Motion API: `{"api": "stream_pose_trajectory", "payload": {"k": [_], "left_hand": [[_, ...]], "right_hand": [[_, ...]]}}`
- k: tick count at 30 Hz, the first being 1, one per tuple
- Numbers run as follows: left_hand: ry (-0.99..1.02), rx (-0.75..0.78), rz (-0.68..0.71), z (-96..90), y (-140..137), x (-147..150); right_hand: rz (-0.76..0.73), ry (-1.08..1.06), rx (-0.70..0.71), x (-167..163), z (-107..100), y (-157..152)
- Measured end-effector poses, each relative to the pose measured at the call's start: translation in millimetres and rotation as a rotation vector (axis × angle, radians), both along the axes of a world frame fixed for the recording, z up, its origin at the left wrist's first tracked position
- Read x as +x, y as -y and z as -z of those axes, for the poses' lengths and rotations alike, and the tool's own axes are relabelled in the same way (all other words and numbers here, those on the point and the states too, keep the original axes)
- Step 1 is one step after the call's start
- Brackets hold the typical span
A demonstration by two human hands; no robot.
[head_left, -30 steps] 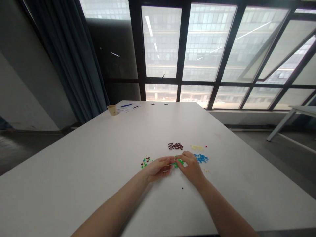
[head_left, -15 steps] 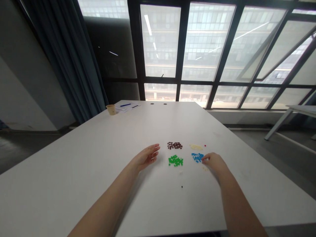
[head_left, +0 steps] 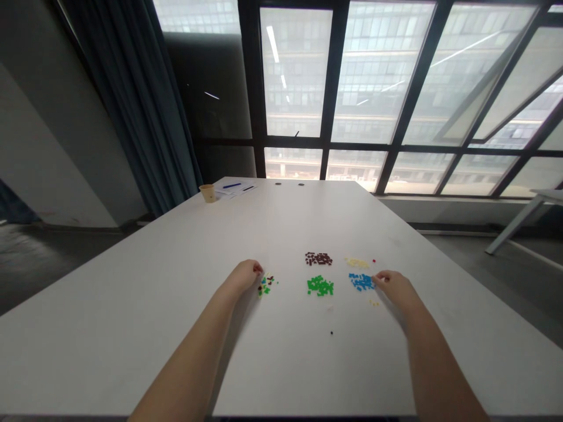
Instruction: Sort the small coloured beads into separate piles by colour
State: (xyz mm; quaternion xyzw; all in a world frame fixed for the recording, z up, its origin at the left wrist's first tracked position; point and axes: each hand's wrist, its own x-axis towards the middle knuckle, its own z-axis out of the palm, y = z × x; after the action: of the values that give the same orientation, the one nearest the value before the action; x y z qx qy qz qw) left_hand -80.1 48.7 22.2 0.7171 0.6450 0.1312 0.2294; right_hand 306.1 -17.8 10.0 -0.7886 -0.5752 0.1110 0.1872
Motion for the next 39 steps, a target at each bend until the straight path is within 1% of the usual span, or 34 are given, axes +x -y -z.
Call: {"api": "stream_pose_trajectory", "payload": {"k": [3, 6, 11, 17, 23, 28, 31, 35, 39], "left_hand": [[-0.023, -0.01, 0.04, 3.1, 0, 2], [-0.053, -0.022, 0.043, 4.7, 0, 3], [-0.07, -0.044, 0.046, 4.3, 2, 5], [-0.069, -0.044, 0.031, -2.8, 6, 9], [-0.057, -0.041, 0.009, -5.3, 4, 5], [-0.053, -0.039, 0.033, -0.9, 2, 3], [-0.043, -0.034, 0.058, 3.0, 1, 3], [-0.039, -0.025, 0.042, 7.8, 2, 8], [-0.046, -0.004, 0.016, 11.9, 3, 14]], "right_hand": [[-0.071, 0.009, -0.101, 4, 8, 1], [-0.129, 0.014, -0.134, 9, 13, 2], [-0.117, -0.007, -0.173, 11, 19, 0], [-0.129, -0.03, -0.176, 11, 21, -3], [-0.137, -0.031, -0.148, 11, 19, -1], [-0.155, 0.002, -0.187, 10, 19, -1], [-0.149, 0.039, -0.185, 7, 17, 1], [-0.09, 0.121, -0.173, -6, 8, 7], [-0.065, 0.189, -0.211, -21, -3, 13]]}}
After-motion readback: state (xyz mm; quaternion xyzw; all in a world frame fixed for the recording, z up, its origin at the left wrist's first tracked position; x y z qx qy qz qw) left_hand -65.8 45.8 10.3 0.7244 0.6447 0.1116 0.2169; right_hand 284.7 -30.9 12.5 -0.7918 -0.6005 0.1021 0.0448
